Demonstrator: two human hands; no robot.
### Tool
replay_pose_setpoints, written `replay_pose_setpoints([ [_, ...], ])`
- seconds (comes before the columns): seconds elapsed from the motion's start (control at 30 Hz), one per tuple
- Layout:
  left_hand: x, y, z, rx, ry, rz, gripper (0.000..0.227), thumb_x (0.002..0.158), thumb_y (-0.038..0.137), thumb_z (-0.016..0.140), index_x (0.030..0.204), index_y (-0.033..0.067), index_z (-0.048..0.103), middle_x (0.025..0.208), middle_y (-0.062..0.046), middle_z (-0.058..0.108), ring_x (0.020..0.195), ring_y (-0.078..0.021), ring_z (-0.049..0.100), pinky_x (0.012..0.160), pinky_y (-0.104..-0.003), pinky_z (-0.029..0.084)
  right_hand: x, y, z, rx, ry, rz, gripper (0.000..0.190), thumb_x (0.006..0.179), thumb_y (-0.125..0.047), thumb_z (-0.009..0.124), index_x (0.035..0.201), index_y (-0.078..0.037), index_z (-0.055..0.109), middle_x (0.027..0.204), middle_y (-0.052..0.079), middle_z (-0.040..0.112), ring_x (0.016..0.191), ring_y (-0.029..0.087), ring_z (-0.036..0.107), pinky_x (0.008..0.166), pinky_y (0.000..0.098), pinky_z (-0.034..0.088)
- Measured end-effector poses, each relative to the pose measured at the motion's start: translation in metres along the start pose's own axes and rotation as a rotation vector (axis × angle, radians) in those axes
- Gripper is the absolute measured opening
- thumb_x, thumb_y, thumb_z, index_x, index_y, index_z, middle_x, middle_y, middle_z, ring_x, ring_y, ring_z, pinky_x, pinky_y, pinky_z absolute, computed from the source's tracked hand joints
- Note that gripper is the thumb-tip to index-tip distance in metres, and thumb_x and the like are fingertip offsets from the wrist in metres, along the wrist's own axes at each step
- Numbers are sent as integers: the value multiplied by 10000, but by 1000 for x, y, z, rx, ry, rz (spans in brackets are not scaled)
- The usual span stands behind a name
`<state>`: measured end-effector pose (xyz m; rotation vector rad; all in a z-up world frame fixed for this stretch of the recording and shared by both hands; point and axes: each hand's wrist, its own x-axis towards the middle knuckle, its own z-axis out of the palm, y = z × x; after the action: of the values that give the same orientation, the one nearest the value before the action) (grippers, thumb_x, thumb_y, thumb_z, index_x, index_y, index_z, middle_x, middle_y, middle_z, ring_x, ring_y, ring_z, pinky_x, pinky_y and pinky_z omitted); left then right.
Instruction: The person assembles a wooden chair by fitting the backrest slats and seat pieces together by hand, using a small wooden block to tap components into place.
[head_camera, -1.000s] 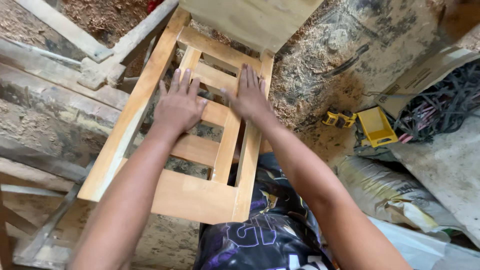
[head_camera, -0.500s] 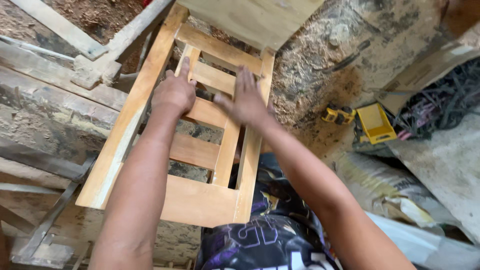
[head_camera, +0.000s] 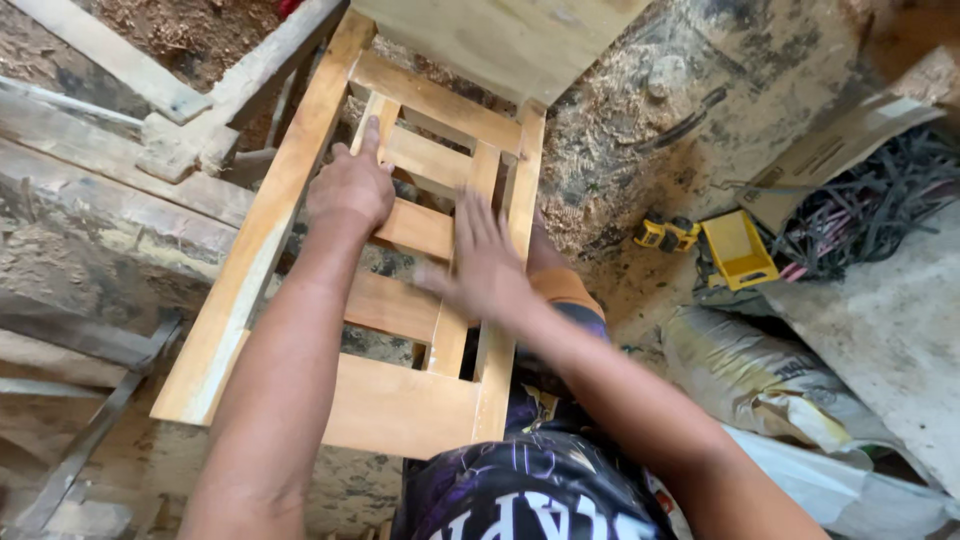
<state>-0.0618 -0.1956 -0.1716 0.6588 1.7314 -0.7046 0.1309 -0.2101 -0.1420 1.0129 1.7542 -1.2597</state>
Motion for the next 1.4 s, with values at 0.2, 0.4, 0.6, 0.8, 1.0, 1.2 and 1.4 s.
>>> replay_pose_setpoints([
  [0.2,0,3,-2,1,-11,-10,635,1080,411,387,1643,399,95,1590,-145,358,1371,-361,497,1103,-503,437,56,17,-16,34,46,115,1103,933,-775,401,1630,-62,-70,1718,148,-22,1577,335,-48,1273,513,12],
  [0.4,2,1,-2,-19,29,7,638,1070,420,400,1630,408,95,1619,-146,297,1359,-372,491,1081,-508,440,47,24,-7,17,-20,117,1127,891,-809,358,1606,-57,-83,1704,140,-76,1561,324,-102,1221,536,-26],
  [0.6,-2,6,-6,-16,-23,-30,634,1077,410,387,1640,402,95,1589,-139,360,1371,-353,496,1094,-508,445,48,33,-12,30,43,102,1142,898,-830,372,1645,-60,-18,1727,147,-17,1584,342,-68,1268,561,1],
  [0.8,-3,4,-9,-1,16,11,637,1071,412,383,1633,390,83,1587,-165,325,1342,-363,502,1078,-502,440,54,31,-5,72,23,118,1191,873,-837,430,1617,-38,-46,1711,174,-59,1578,335,-75,1238,558,9],
  [1.0,-1,7,-9,-8,-2,-11,648,1079,378,392,1655,387,96,1594,-154,361,1347,-378,520,1097,-505,447,65,34,-25,127,34,167,1161,892,-803,451,1632,-48,-29,1726,149,-22,1598,324,-81,1293,504,16],
  [1.2,-4,8,-10,-3,16,-12,642,1061,417,412,1626,402,106,1612,-151,300,1375,-366,473,1100,-509,421,42,25,-30,124,-66,167,1176,885,-800,430,1605,-35,-98,1697,191,-120,1565,317,-124,1238,527,10],
  [1.4,-6,11,-11,3,7,-3,645,1076,401,416,1645,388,113,1585,-165,361,1392,-364,473,1111,-503,425,55,24,-39,108,-40,175,1180,886,-836,396,1631,-37,-50,1718,169,-52,1587,315,-96,1274,536,23],
])
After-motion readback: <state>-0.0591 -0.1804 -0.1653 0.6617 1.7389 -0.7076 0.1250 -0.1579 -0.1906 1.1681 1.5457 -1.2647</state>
